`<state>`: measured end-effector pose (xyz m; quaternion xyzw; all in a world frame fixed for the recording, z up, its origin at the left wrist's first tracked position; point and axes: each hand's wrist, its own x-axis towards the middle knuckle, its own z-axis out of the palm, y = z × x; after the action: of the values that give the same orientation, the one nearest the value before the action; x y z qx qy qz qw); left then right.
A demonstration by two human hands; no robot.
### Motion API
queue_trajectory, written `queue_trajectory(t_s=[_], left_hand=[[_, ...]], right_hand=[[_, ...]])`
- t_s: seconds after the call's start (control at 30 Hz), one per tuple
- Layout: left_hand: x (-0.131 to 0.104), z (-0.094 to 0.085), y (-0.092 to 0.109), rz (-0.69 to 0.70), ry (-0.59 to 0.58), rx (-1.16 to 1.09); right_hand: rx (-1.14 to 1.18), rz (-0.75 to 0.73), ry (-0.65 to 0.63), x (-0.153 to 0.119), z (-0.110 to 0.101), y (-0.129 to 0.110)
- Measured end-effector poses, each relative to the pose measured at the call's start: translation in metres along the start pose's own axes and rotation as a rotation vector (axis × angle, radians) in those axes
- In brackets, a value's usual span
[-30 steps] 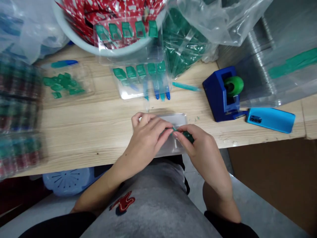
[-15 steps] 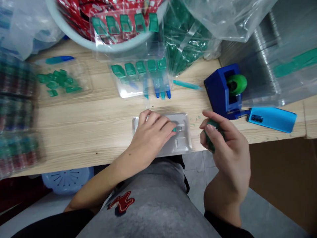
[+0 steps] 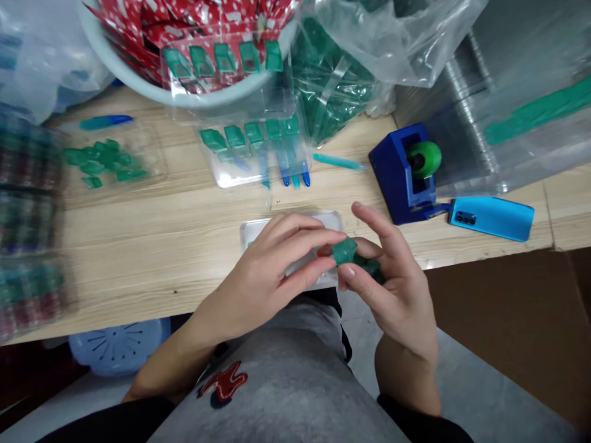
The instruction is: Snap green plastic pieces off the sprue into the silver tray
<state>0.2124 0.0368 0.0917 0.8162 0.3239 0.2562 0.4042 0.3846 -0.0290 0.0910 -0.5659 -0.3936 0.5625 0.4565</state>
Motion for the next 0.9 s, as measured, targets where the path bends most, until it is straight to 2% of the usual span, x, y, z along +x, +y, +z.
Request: queue_trajectory(t_s=[0.1,0.17,0.3,0.4,0.53,0.63,0.77,0.9], left_hand=[[-0.002,0.000,-0.001,-0.003,-0.001,-0.039],[-0.004,0.001,-0.001,0.015,0.048,-0.067],[-0.005,0.001,0.002,0.053,0.130,0.015],[-0.004,-0.001,0.003,0.024,0.130,-0.010],[-0.005,-0.002,0.004,-0.014,0.137,-0.073],[-0.005,-0.003,0.007,0.037,0.148,0.114],[-0.006,-0.007,0.011,0.157,0.111,0.386],[-0.012,-0.010,0.006,0.225,0.152,0.506]], right_hand=[[0.141,0.011,-0.059,0.002,0.001,0.001],[0.212,0.007,-0.081,0.004,0.004,0.001],[0.192,-0.006,-0.053,0.006,0.007,0.002],[0.248,0.049,-0.104,0.007,0.006,0.004],[0.458,0.194,-0.214,0.010,0.005,0.011],[0.565,0.285,-0.231,0.013,0.008,0.014],[0.650,0.319,-0.221,0.015,0.011,0.015],[0.690,0.336,-0.218,0.016,0.013,0.016]])
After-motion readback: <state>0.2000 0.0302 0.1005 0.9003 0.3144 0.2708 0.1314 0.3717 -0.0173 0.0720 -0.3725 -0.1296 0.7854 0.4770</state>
